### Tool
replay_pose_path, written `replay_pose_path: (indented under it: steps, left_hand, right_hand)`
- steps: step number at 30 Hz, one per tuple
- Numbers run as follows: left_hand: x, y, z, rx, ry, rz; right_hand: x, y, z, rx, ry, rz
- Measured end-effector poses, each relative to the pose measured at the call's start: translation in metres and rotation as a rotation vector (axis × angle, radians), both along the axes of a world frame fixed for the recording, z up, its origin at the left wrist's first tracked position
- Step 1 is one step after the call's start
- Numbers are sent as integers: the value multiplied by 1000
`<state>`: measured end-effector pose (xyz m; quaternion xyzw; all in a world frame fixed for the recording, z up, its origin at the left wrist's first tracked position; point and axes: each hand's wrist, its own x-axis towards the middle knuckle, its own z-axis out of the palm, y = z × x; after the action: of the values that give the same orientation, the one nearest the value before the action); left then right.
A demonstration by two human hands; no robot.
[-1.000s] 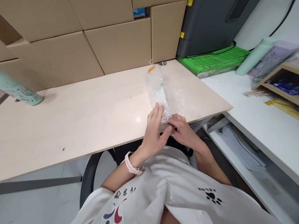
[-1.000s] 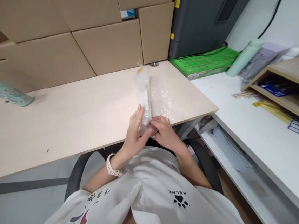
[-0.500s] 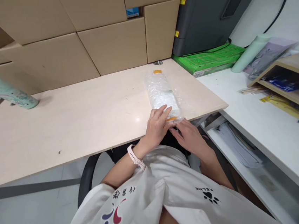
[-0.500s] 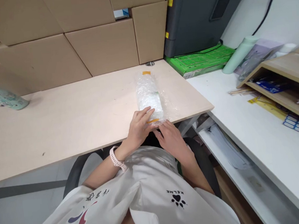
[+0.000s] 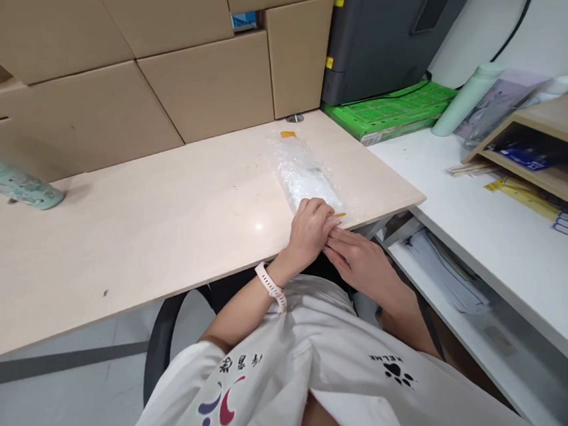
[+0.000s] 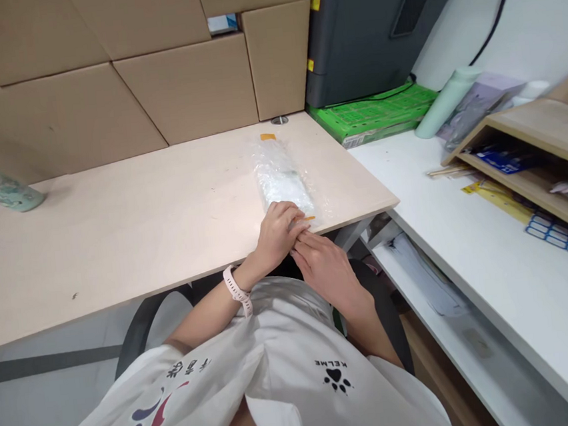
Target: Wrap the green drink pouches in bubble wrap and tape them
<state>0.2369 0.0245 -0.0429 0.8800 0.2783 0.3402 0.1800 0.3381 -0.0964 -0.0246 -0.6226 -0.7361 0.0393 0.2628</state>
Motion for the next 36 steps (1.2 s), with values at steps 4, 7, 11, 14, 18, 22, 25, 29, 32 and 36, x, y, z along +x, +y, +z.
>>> replay_pose_path:
  steps: [4, 7, 11, 14, 18, 22, 25, 29, 32, 36]
  left_hand:
    - [-19, -7, 7, 23, 96, -134]
    - [-39, -12, 17, 36, 221, -213]
    - [-51, -15, 29, 9, 482, -262]
    - [-45, -15, 28, 34, 498, -173]
    - [-35, -17, 19, 125, 433, -66]
    - [-40, -23, 16, 182, 415, -56]
    - [-56, -32, 10, 218, 409, -79]
    - [-80, -38, -6, 321, 259, -86]
    - [-93, -39, -10, 355, 9, -62]
    - [-108, -48, 5, 356, -91, -77]
  right_hand:
    - [3, -2, 1, -9, 55, 10]
    - [10, -4, 1, 13, 178, 52]
    - [28, -1, 0, 91, 394, -128]
    - [44, 15, -2, 204, 291, -479]
    - [49, 48, -3, 83, 119, -585]
    - [33, 58, -4, 61, 135, -464]
    - [23, 47, -8, 89, 244, -440]
    - [8, 26, -17, 64, 516, -425]
    - [-1, 16, -22, -29, 838, -420]
    - [7, 10, -22, -244, 942, -337]
